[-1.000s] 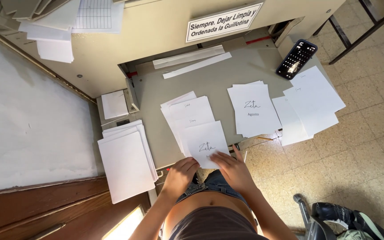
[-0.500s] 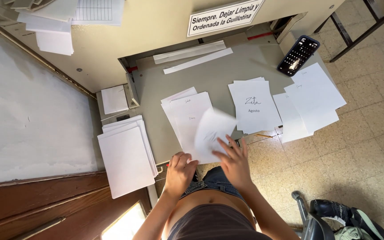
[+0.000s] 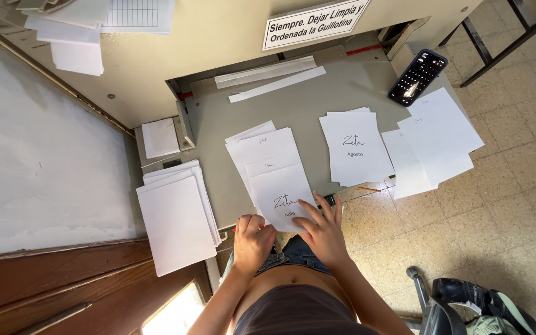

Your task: Sorting and arranging printed sheets of paper into different stacks on a work surface in a print shop.

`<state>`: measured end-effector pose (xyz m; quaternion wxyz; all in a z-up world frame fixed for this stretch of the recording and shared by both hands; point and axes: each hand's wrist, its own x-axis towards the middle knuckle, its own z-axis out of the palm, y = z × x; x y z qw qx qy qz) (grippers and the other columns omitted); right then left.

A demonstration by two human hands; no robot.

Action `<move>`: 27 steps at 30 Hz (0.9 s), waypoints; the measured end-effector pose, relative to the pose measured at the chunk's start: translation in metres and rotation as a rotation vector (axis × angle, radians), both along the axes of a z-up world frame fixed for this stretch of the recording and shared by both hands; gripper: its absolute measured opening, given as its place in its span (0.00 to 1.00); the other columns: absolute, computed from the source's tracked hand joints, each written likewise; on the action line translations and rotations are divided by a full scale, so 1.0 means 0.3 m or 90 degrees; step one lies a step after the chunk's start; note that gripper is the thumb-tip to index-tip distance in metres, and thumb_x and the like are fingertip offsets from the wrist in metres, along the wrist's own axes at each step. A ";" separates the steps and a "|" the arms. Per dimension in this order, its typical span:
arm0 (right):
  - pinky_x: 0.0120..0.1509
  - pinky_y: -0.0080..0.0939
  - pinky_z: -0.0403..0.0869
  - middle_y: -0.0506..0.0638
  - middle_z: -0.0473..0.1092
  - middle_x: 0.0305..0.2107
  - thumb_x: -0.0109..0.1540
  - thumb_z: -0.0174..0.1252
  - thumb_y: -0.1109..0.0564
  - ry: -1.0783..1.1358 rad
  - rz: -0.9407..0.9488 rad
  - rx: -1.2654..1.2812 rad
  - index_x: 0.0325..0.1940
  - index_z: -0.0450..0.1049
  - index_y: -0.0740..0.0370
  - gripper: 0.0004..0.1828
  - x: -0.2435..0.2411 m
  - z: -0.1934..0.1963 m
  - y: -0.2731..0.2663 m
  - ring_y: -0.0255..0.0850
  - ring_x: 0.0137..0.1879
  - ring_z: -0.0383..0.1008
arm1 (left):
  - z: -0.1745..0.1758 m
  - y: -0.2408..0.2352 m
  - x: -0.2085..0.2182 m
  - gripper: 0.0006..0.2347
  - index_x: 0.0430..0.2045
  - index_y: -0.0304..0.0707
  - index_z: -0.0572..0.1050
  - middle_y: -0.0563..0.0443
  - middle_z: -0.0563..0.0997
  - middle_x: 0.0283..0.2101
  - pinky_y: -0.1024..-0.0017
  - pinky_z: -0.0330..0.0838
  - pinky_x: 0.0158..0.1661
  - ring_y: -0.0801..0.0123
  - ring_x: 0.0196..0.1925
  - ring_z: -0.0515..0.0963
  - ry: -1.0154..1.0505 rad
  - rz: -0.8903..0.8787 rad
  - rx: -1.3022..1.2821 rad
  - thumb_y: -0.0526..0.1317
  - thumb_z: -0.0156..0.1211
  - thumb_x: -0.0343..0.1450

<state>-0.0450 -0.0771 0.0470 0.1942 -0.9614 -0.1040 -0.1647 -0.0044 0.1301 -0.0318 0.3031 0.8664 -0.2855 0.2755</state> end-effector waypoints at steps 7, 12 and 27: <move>0.77 0.79 0.37 0.45 0.70 0.60 0.56 0.65 0.59 -0.012 -0.006 -0.014 0.40 0.79 0.47 0.10 0.010 -0.002 0.006 0.56 0.75 0.55 | 0.020 -0.007 -0.006 0.08 0.13 0.47 0.75 0.56 0.66 0.28 0.63 0.72 0.35 0.58 0.36 0.73 0.001 -0.004 -0.008 0.35 0.71 0.60; 0.77 0.80 0.37 0.44 0.71 0.59 0.55 0.66 0.59 -0.015 -0.005 -0.015 0.40 0.79 0.47 0.11 0.016 0.010 0.009 0.56 0.75 0.56 | 0.062 -0.013 -0.012 0.09 0.12 0.46 0.74 0.56 0.65 0.27 0.63 0.72 0.35 0.59 0.36 0.73 -0.003 -0.009 -0.017 0.36 0.72 0.60; 0.76 0.82 0.37 0.43 0.71 0.58 0.53 0.67 0.60 -0.016 -0.001 -0.030 0.40 0.79 0.48 0.13 0.019 0.002 -0.002 0.57 0.75 0.56 | 0.194 -0.032 -0.017 0.09 0.14 0.45 0.77 0.56 0.66 0.26 0.64 0.71 0.31 0.60 0.31 0.72 -0.054 -0.060 -0.056 0.37 0.73 0.63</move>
